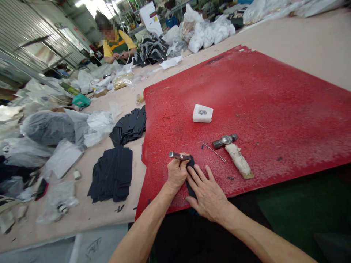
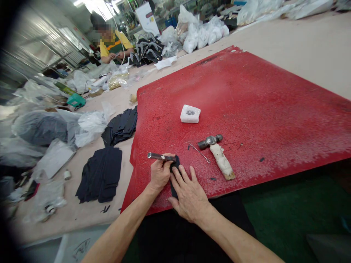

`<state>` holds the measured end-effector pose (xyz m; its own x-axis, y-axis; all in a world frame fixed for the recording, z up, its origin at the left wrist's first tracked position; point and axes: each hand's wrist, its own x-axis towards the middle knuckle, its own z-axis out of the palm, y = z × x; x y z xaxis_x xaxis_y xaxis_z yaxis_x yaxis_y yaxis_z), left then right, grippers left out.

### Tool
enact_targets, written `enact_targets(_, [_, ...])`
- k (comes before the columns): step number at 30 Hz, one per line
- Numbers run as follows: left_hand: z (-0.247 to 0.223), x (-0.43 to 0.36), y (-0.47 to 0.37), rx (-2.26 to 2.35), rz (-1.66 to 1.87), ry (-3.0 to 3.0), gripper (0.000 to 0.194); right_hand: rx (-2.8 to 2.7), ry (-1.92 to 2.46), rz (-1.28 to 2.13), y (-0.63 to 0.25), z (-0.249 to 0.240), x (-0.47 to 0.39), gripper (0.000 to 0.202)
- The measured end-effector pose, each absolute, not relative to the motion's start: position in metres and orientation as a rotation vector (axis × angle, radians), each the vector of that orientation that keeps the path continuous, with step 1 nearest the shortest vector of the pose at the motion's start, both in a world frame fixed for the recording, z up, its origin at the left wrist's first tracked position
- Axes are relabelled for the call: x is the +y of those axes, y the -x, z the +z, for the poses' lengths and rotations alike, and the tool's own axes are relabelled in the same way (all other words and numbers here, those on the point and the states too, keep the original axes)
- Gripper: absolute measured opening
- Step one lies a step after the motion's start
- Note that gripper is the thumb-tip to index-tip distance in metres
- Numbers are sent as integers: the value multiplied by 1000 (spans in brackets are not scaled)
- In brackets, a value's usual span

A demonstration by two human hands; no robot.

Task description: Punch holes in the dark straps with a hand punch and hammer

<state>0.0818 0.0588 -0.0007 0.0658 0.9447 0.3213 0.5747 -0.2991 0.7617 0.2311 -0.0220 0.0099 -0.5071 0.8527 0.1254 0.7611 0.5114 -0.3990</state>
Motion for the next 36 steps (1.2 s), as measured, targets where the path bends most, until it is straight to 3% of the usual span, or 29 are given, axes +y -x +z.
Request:
enact_targets(24, [-7, 67, -82, 1541, 948, -2020, 16, -2458, 1377, 440, -228, 14, -23, 72])
enact_targets(29, [-1, 66, -83, 1511, 932, -2028, 13, -2343, 1248, 464, -250, 28, -19, 53])
enact_targets(32, [1, 67, -84, 1473, 947, -1989, 13, -2109, 1461, 287, -287, 37, -7, 38])
enact_targets(36, [-1, 67, -84, 1451, 991, -1956, 12, -1989, 2004, 75, -339, 38, 10, 47])
